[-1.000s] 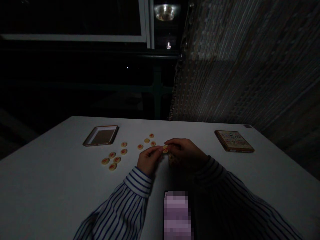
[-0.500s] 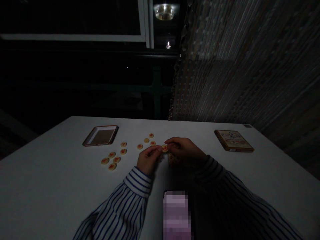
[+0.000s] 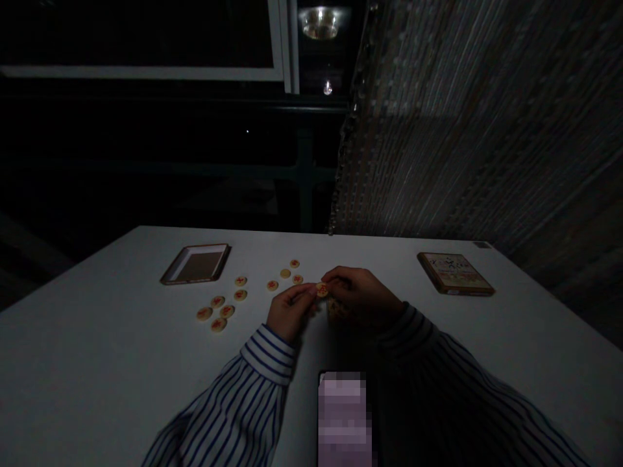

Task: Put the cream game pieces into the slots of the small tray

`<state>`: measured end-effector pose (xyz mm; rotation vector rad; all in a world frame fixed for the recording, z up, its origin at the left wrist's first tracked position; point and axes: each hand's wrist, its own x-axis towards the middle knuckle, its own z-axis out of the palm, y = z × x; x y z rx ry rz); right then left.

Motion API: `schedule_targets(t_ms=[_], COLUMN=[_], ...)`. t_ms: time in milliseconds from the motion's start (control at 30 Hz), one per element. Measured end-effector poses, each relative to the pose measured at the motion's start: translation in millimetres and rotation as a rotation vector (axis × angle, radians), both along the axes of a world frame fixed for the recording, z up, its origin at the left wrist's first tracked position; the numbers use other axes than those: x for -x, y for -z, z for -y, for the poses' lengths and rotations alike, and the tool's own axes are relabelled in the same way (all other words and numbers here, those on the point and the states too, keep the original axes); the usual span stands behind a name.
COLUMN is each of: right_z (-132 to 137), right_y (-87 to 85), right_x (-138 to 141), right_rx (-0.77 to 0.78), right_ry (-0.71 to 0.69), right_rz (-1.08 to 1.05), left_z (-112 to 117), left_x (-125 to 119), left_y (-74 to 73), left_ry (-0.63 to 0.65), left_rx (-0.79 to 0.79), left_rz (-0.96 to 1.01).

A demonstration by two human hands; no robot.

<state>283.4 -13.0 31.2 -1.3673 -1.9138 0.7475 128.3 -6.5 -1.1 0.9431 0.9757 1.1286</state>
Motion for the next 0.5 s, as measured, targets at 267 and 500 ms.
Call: schedule_targets(t_ms=[267,500], right_z=[-0.9,4.8], right_y=[-1.1,-11.5], right_x=[-1.1,3.8], right_rx=[-0.036,-0.182], right_ry=[-0.011,-0.063], right_rz=[0.095,0.253], left_z=[0.0,0.2], left_x=[0.2,0.5], left_y=[0.1,0.3], left_ry=[0.007,0.006], left_rx=[-0.011,-0.008], left_rz=[-0.007,0.011])
